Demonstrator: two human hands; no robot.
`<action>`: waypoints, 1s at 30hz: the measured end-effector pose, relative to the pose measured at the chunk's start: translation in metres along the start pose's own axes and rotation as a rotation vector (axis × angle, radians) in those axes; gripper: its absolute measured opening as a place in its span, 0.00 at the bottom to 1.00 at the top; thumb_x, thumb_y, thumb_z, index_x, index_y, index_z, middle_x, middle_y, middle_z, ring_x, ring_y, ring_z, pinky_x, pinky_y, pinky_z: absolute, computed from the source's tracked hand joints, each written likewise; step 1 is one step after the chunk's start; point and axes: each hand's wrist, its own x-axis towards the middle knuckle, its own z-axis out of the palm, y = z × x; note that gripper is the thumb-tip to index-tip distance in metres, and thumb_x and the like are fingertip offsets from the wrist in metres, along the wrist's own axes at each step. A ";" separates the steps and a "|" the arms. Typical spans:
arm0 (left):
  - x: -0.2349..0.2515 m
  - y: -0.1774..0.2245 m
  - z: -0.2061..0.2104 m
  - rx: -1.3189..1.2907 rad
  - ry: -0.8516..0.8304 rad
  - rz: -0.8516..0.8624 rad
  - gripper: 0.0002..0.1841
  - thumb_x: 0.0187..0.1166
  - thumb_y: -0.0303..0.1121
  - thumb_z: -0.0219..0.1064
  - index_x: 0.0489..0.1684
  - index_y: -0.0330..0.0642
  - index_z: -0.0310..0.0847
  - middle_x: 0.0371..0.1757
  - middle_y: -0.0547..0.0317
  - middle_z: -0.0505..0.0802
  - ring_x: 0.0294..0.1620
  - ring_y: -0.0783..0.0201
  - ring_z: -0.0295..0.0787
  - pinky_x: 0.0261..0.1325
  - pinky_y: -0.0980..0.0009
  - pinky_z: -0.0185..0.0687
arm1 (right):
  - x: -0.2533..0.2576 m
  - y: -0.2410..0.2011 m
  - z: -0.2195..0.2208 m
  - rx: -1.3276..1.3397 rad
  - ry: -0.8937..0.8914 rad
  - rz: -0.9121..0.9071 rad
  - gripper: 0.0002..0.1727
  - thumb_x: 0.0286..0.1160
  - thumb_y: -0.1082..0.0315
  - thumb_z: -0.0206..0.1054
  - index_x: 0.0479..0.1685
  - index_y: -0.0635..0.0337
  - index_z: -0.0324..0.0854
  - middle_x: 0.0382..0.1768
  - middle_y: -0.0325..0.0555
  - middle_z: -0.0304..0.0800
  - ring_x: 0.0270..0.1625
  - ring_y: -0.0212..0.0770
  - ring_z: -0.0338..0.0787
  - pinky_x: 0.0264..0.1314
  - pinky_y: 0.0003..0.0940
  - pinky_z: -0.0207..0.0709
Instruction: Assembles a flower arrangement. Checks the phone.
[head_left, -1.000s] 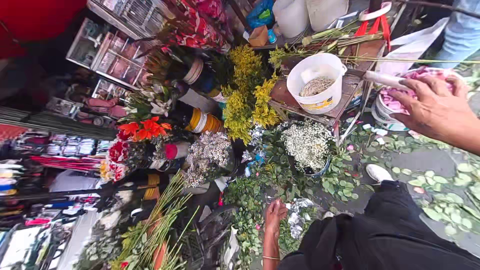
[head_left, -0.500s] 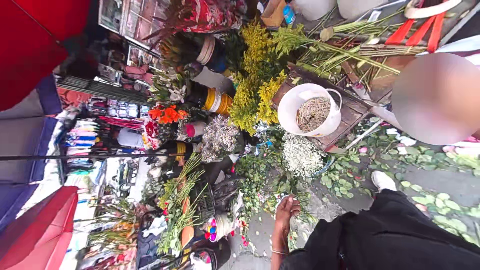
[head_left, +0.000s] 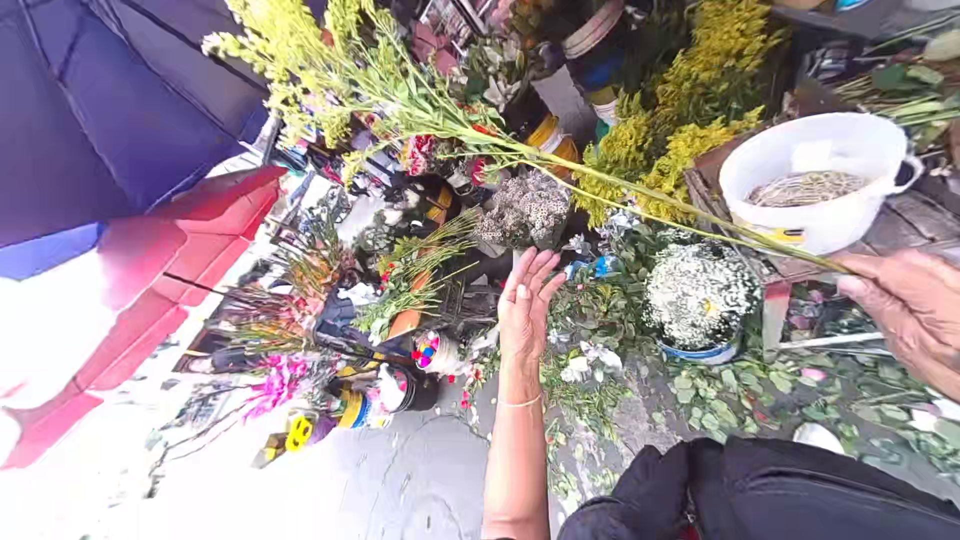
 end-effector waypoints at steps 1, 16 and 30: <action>-0.013 0.031 -0.005 -0.007 0.022 0.069 0.44 0.72 0.54 0.75 0.81 0.32 0.66 0.73 0.42 0.86 0.74 0.48 0.85 0.74 0.51 0.82 | -0.006 -0.028 0.014 0.036 -0.062 -0.019 0.22 0.92 0.62 0.51 0.62 0.73 0.83 0.46 0.72 0.86 0.47 0.69 0.87 0.52 0.62 0.76; -0.309 0.161 -0.203 0.313 0.699 0.100 0.13 0.88 0.23 0.55 0.58 0.21 0.81 0.50 0.39 0.96 0.54 0.52 0.96 0.65 0.59 0.89 | -0.139 -0.364 0.356 0.725 -0.875 -0.230 0.31 0.90 0.47 0.53 0.77 0.62 0.75 0.66 0.54 0.88 0.67 0.44 0.88 0.73 0.46 0.79; -0.391 0.154 -0.492 0.826 1.281 -0.049 0.16 0.91 0.32 0.56 0.51 0.33 0.91 0.35 0.62 0.95 0.20 0.81 0.72 0.23 0.82 0.65 | -0.056 -0.440 0.643 1.009 -0.834 0.118 0.18 0.92 0.59 0.54 0.67 0.52 0.84 0.35 0.33 0.83 0.33 0.25 0.79 0.39 0.23 0.74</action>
